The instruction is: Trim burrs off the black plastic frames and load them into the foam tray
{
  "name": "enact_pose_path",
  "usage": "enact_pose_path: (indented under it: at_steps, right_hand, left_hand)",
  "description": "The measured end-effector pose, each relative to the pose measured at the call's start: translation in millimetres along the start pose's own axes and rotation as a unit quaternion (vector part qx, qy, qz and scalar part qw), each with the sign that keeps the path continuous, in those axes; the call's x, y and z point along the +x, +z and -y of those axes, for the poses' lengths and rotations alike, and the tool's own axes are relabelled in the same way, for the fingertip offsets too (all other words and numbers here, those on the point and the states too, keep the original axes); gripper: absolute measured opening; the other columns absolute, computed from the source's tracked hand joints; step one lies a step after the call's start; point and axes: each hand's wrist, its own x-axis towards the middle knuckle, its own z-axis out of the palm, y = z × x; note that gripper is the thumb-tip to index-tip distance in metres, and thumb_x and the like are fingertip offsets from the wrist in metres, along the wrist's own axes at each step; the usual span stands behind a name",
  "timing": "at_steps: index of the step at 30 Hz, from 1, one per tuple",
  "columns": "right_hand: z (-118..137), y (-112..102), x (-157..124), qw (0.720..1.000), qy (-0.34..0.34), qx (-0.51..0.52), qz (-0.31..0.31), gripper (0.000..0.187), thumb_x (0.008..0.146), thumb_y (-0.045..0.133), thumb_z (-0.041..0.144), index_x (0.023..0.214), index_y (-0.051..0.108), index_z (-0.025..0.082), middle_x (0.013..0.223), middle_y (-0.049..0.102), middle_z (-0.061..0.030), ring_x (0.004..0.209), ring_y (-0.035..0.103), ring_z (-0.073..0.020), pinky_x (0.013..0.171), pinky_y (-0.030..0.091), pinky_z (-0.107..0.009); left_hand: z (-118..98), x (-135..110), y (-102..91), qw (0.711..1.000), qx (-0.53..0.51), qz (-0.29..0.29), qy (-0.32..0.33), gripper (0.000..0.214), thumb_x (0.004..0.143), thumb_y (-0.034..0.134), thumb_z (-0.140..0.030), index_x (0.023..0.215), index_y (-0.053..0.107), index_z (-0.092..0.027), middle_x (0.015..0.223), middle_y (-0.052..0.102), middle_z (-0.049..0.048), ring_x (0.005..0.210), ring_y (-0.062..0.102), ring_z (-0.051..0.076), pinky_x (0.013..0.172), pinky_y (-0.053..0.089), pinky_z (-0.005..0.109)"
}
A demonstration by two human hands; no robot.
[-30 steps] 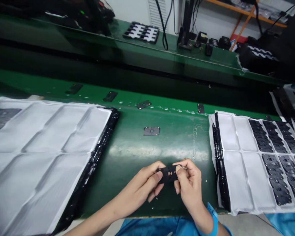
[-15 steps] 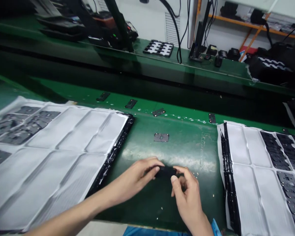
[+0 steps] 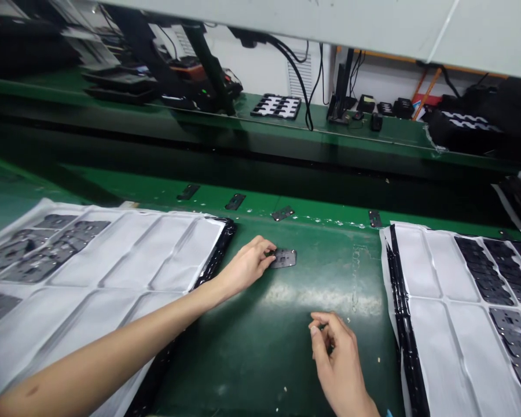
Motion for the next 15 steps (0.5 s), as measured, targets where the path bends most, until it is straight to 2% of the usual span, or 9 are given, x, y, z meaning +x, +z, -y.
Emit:
enact_pose_path:
  at_steps: [2,4,7,9,12,15]
  right_hand:
    - [-1,1,1,1.0,-0.007,-0.001,-0.001,0.037,0.105,0.053,0.047,0.114,0.072,0.017,0.084,0.073,-0.0076,0.06,0.061,-0.0162,0.055,0.05,-0.025]
    - [-2,1,2,1.0,-0.011,0.004,0.007,0.038,0.106,0.051,0.047,0.114,0.072,0.016,0.082,0.071,-0.0066,0.059,0.061,-0.0156,0.053,0.049,-0.024]
    - [2,1,2,1.0,-0.016,0.009,0.02,0.038,0.109,0.046,0.044,0.114,0.071,0.017,0.086,0.071,-0.0065,0.058,0.064,-0.0148,0.055,0.051,-0.025]
    - [7,-1,0,0.999,-0.032,0.002,0.011,0.034,0.11,0.045,0.039,0.112,0.071,0.018,0.088,0.073,-0.0073,0.067,0.07,-0.017,0.064,0.055,-0.026]
    - [18,-5,-5,0.998,-0.065,-0.013,-0.025,0.024,0.107,0.049,0.028,0.108,0.072,0.019,0.09,0.075,-0.0075,0.083,0.074,-0.02,0.08,0.058,-0.03]
    - [27,-7,-6,0.996,-0.078,-0.009,-0.05,0.021,0.1,0.053,0.017,0.105,0.074,0.018,0.095,0.076,-0.0079,0.086,0.075,-0.0197,0.082,0.058,-0.029]
  left_hand:
    - [0,6,-6.9,1.0,0.025,-0.01,-0.009,0.02,0.095,0.057,-0.021,0.111,0.068,-0.02,0.112,0.064,0.0087,0.082,0.071,0.023,0.087,0.058,0.039]
    - [1,24,-14.4,0.998,0.05,-0.027,-0.027,0.023,0.098,0.054,-0.024,0.117,0.067,-0.02,0.118,0.063,0.0102,0.089,0.072,0.025,0.091,0.057,0.041]
    - [2,71,-21.7,0.994,0.073,-0.05,-0.062,0.027,0.099,0.057,-0.032,0.12,0.066,-0.018,0.127,0.06,0.0138,0.112,0.068,0.032,0.101,0.052,0.043]
    - [2,102,-22.0,0.992,0.076,-0.048,-0.084,0.029,0.092,0.067,-0.035,0.112,0.067,-0.014,0.127,0.061,0.0175,0.123,0.062,0.036,0.105,0.049,0.044]
    - [-2,130,-15.8,0.994,0.061,-0.02,-0.091,0.023,0.079,0.08,-0.03,0.089,0.066,-0.015,0.11,0.067,0.0185,0.119,0.063,0.039,0.1,0.05,0.042]
    - [-2,136,-9.9,0.998,0.026,0.015,-0.054,0.024,0.079,0.075,-0.029,0.07,0.054,-0.022,0.084,0.067,0.0111,0.105,0.066,0.037,0.092,0.05,0.039]
